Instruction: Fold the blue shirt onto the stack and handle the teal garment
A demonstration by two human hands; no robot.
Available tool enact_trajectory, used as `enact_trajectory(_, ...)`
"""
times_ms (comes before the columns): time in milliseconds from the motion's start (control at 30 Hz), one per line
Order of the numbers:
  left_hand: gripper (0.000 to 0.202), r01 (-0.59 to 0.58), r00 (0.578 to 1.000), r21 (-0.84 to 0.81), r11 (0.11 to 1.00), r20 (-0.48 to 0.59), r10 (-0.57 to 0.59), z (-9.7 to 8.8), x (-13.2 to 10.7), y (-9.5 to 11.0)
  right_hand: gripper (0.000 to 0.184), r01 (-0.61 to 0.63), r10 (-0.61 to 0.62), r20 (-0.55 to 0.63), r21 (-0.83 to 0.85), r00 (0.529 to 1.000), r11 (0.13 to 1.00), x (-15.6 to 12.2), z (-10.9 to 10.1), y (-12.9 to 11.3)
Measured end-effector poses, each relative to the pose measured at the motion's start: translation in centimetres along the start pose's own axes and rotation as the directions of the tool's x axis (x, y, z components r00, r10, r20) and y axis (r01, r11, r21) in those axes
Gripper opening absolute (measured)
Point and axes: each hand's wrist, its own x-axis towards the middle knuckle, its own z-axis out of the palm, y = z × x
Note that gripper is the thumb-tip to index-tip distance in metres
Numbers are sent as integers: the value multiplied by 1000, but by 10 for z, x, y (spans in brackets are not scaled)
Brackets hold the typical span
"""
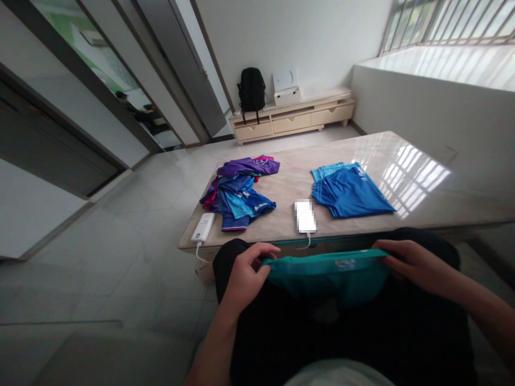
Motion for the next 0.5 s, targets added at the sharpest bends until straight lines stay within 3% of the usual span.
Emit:
enact_trajectory(100, 38, 32, 999, -30, 999, -15, -33, 3, 1, -5, 43, 130, -127, -73, 26, 989, 991, 3, 6, -6)
enact_trajectory(200, 34, 53, 999, -68, 996, -8, -54, 3, 0, -7, 43, 163, -162, -13, 108, 987, 981, 5, 10, -10)
enact_trajectory(333, 35, 25, 1000, -96, 995, -13, -26, 0, -2, -7, 53, -27, 7, 95, 210, 995, 977, 1, 26, -1)
enact_trajectory(500, 37, -37, 999, -120, 992, -39, 33, 4, -8, -1, 75, -216, 163, 160, 407, 973, 888, -12, 80, 9)
